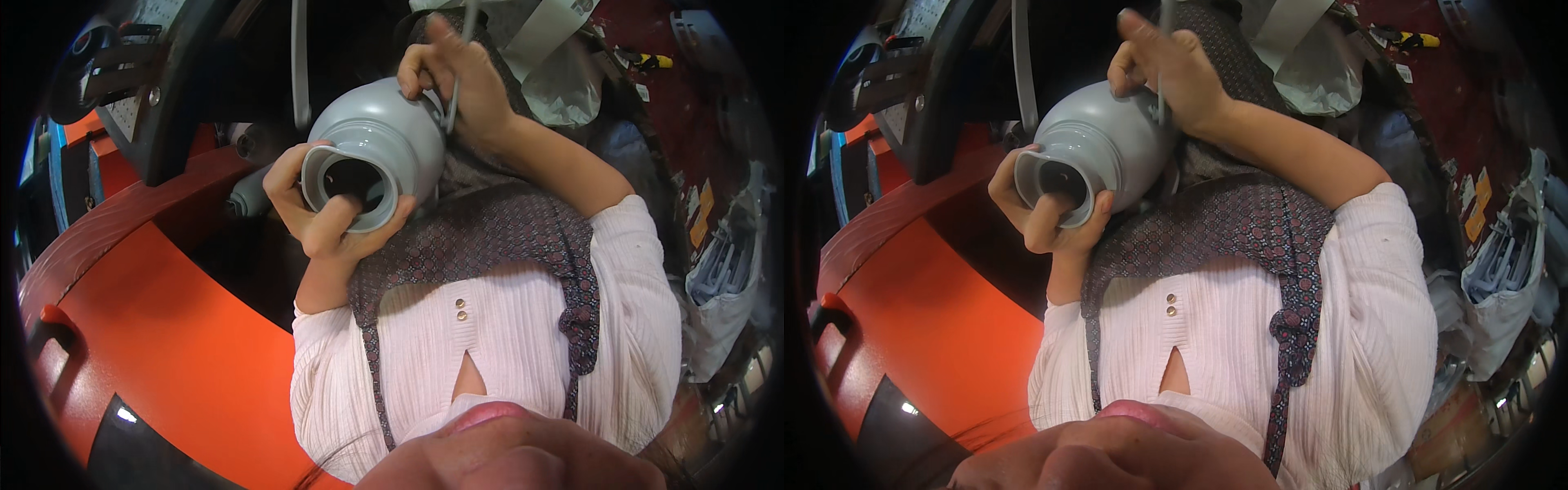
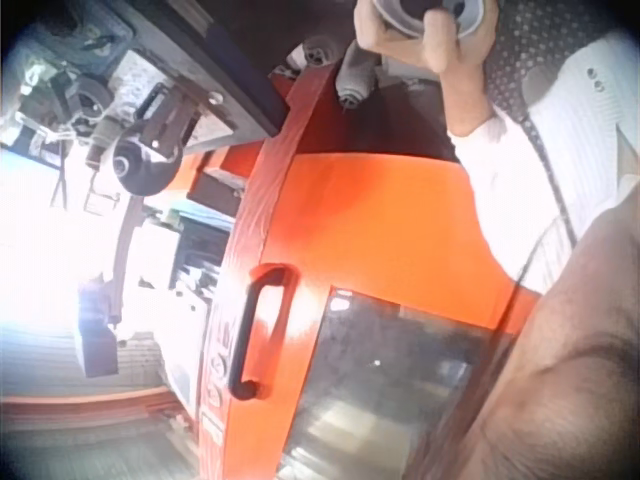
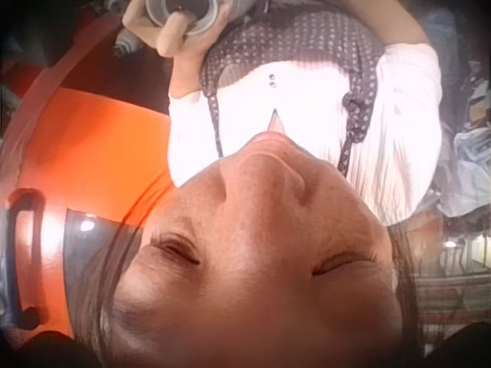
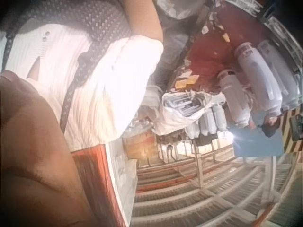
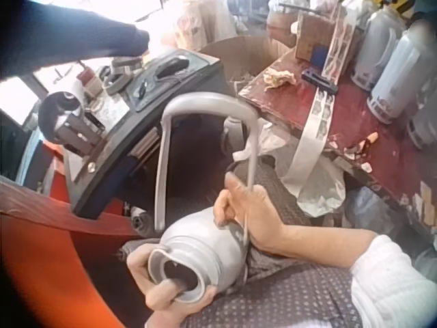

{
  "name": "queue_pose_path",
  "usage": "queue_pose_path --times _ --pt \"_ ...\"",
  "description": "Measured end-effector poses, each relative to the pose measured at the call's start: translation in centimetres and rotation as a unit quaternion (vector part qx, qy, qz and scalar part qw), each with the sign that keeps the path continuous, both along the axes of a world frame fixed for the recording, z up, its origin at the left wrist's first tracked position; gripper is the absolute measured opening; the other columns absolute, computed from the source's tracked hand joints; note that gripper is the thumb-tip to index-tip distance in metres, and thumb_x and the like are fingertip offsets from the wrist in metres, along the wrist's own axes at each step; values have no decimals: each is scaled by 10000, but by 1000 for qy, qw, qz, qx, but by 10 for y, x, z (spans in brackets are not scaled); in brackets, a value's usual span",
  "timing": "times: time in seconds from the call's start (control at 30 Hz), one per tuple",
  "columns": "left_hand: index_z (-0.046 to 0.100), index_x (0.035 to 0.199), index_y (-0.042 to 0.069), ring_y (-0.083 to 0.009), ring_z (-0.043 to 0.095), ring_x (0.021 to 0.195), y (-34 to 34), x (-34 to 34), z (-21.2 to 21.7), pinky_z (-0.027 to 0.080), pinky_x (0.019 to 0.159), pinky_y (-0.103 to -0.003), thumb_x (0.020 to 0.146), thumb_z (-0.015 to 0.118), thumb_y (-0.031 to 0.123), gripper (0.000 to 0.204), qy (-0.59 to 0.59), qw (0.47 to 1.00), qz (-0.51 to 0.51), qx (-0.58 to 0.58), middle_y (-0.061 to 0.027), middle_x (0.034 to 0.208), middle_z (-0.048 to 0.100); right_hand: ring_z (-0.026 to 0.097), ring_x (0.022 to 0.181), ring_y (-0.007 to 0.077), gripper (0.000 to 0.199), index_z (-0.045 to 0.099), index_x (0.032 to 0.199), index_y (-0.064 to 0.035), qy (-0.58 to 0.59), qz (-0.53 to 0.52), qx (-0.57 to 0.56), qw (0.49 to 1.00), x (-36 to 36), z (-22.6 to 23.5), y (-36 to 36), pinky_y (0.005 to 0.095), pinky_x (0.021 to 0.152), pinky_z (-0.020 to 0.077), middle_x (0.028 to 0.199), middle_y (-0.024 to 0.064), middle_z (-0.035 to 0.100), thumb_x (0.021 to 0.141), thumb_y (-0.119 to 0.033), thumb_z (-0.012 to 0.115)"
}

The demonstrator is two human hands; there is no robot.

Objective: The person assembles multiple grey kettles by inserting a metal filter into the spout, attaching a handle, and applying a sticker label. They repeat this sequence for several units, placing finished kettles on the table.

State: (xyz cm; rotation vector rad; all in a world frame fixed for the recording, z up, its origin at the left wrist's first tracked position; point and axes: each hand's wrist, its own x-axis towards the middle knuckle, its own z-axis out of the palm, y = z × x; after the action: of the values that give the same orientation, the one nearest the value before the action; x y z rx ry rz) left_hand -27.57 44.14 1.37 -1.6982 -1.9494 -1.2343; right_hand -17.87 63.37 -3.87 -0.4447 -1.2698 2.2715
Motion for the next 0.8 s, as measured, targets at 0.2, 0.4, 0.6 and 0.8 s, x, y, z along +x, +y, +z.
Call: queue_pose_path --times 0.2,0.4,0.6,0.8 --pt "527 723 141 -365 587 972 2 -3 -3 490 757 -427 661 839 511 487 6 1000 -29 -2 -235 1090 532 599 769 130 565 723 868 -9 -95 50 -38 993 2 15 -1 254 764 463 794 62 663 1033 -486 471" --pt "534 813 159 -356 561 993 -1 11 1 474 779 -439 727 764 596 501 -28 991 -128 7 -213 1104 521 602 1009 137 362 682 1106 -15 -190 125 86 970 7 14 -4 269 940 452 1058 90 660 1011 -327 526" --pt "508 1321 126 -288 575 966 3 -27 -4 469 736 -415 870 724 441 590 -4 996 -67 64 -190 1102 551 563 1222 252 153 516 1034 -66 55 65 210 974 -9 17 10 456 1112 387 1327 195 592 1014 -216 500" --pt "436 1470 40 -68 485 616 11 -44 -59 406 577 -226 1017 530 146 475 -765 590 -199 164 29 764 544 597 1163 224 521 474 1431 -20 -255 24 359 897 -13 30 28 347 1008 461 1302 144 585 1010 -312 569"
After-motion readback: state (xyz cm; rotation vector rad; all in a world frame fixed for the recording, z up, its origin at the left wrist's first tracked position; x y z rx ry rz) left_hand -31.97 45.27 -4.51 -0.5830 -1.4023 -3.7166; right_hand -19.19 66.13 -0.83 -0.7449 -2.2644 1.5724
